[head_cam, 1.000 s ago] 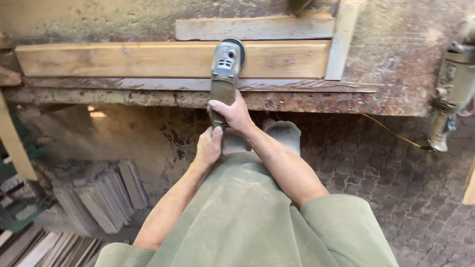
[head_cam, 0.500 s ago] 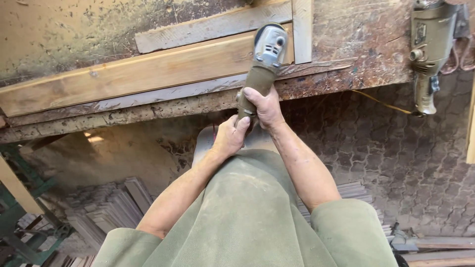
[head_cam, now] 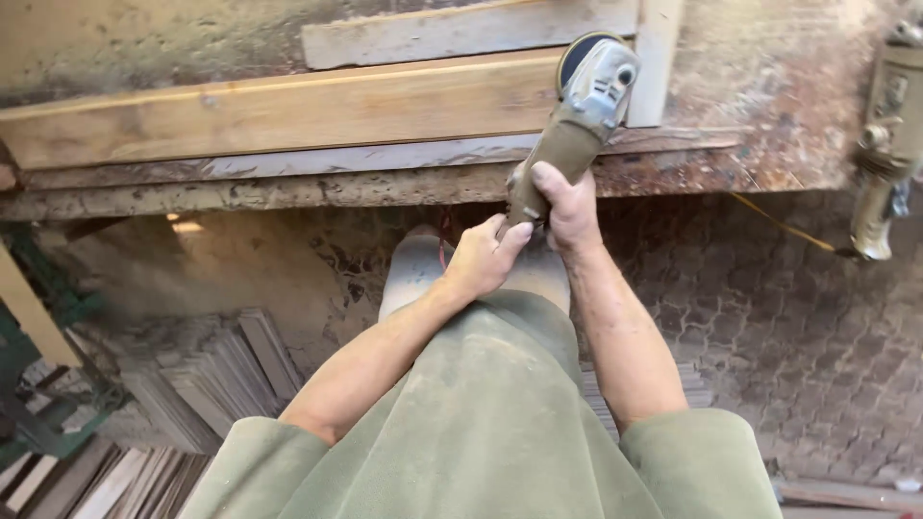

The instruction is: Sanding a wooden board with a power sander and hand sanding block, then applying glue/filler to cracks.

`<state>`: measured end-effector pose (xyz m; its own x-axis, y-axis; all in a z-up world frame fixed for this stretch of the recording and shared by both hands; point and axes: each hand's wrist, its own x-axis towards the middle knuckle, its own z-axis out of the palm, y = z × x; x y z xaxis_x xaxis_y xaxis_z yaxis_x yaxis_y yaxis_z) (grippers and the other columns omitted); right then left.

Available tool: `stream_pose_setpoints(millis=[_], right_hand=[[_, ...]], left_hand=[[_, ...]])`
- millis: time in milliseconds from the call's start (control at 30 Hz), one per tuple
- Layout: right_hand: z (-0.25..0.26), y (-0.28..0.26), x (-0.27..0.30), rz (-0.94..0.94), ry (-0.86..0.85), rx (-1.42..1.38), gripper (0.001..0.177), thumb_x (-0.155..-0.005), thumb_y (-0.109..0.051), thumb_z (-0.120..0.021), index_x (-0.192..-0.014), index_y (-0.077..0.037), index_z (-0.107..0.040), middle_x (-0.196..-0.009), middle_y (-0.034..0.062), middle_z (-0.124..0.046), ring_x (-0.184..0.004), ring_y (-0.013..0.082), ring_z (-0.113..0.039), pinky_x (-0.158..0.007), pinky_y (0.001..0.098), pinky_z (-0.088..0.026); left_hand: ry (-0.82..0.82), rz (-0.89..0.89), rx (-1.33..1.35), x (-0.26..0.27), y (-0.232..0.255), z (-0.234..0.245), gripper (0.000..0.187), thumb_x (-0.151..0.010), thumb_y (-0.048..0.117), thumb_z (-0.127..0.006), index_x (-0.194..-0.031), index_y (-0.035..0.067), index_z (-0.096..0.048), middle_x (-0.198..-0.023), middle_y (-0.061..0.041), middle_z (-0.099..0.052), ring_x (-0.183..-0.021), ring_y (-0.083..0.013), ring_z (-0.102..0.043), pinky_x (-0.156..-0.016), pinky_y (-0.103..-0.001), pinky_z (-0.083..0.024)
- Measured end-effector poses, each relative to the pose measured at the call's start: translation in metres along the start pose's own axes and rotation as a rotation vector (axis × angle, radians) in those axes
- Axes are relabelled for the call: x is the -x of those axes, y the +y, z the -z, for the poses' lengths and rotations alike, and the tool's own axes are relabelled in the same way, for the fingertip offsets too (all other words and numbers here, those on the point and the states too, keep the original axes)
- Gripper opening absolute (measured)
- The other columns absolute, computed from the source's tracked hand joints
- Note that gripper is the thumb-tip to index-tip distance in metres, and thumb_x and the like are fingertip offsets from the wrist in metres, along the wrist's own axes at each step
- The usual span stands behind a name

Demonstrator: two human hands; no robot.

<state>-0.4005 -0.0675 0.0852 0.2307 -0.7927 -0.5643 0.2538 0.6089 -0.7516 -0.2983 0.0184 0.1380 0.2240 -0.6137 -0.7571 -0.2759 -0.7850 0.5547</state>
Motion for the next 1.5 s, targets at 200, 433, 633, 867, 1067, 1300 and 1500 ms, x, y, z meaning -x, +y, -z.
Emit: stream_pose_setpoints(millis=[200, 433, 633, 867, 1067, 1300, 1500], right_hand=[[-0.113, 0.015, 0.023, -0.173, -0.241, 0.301, 0.078, -0.069, -0.036, -0.095, -0.123, 0.004, -0.056, -0.115, 0.0284, -0.067, -0.114, 0.0406, -0.066, -0.104, 0.0564, -0.048], [-0.062, 0.036, 0.03, -0.211, -0.235, 0.245, 0.064, -0.072, -0.033, -0.094, -0.122, -0.01, -0.061, -0.109, 0.0159, -0.073, -0.104, 0.0277, -0.07, -0.094, 0.0481, -0.056], [0.028, 0.036, 0.034, -0.109, 0.011, 0.11, 0.046, -0.09, -0.026, -0.082, -0.125, -0.006, -0.06, -0.112, 0.0082, -0.069, -0.1, 0.0199, -0.066, -0.091, 0.0453, -0.058], [-0.031, 0.081, 0.039, -0.033, -0.027, -0.02, 0.037, -0.088, -0.021, -0.079, -0.118, -0.008, -0.061, -0.102, 0.0097, -0.072, -0.091, 0.0215, -0.072, -0.076, 0.044, -0.063], [-0.138, 0.131, 0.069, -0.068, -0.268, 0.213, 0.045, -0.087, -0.022, -0.083, -0.122, -0.004, -0.061, -0.107, 0.0114, -0.07, -0.096, 0.0203, -0.065, -0.081, 0.0465, -0.059], [-0.248, 0.176, 0.076, -0.292, -0.442, 0.448, 0.068, -0.07, -0.042, -0.095, -0.121, -0.014, -0.061, -0.109, 0.0117, -0.074, -0.102, 0.0269, -0.072, -0.09, 0.0461, -0.058], [-0.231, 0.11, 0.078, -0.249, -0.375, 0.352, 0.061, -0.074, -0.034, -0.094, -0.12, -0.01, -0.063, -0.107, 0.0159, -0.073, -0.098, 0.025, -0.07, -0.088, 0.0464, -0.058]], left_hand=[[0.246, -0.163, -0.223, 0.043, -0.103, 0.042, 0.031, -0.102, 0.028, -0.052, -0.095, -0.001, -0.06, -0.077, -0.027, -0.064, -0.088, -0.0507, -0.066, -0.069, -0.052, -0.054], [0.217, 0.04, 0.129, 0.035, -0.094, 0.017, 0.044, -0.105, 0.043, -0.046, -0.086, 0.006, -0.059, -0.053, -0.017, -0.066, -0.046, -0.0249, -0.07, -0.041, -0.038, -0.054], [0.068, -0.165, -0.09, 0.023, -0.022, -0.008, 0.042, -0.095, 0.046, -0.066, -0.09, 0.005, -0.065, -0.075, -0.025, -0.069, -0.081, -0.0453, -0.072, -0.066, -0.054, -0.058], [-0.093, 0.09, -0.095, 0.034, -0.073, 0.051, 0.078, -0.089, 0.077, -0.047, -0.124, 0.01, -0.066, -0.106, -0.026, -0.074, -0.109, -0.044, -0.069, -0.094, -0.054, -0.056], [0.14, 0.128, -0.026, 0.068, -0.171, 0.108, 0.066, -0.092, 0.069, -0.052, -0.114, 0.009, -0.068, -0.095, -0.023, -0.074, -0.101, -0.0419, -0.071, -0.086, -0.054, -0.058], [0.396, 0.122, 0.229, 0.106, -0.222, 0.172, 0.059, -0.098, 0.067, -0.045, -0.078, 0.013, -0.061, -0.044, -0.006, -0.06, -0.055, -0.0226, -0.072, -0.063, -0.041, -0.058], [0.373, 0.166, 0.067, 0.085, -0.2, 0.129, 0.07, -0.097, 0.066, -0.049, -0.089, -0.002, -0.064, -0.078, -0.032, -0.069, -0.091, -0.0491, -0.07, -0.077, -0.06, -0.054]])
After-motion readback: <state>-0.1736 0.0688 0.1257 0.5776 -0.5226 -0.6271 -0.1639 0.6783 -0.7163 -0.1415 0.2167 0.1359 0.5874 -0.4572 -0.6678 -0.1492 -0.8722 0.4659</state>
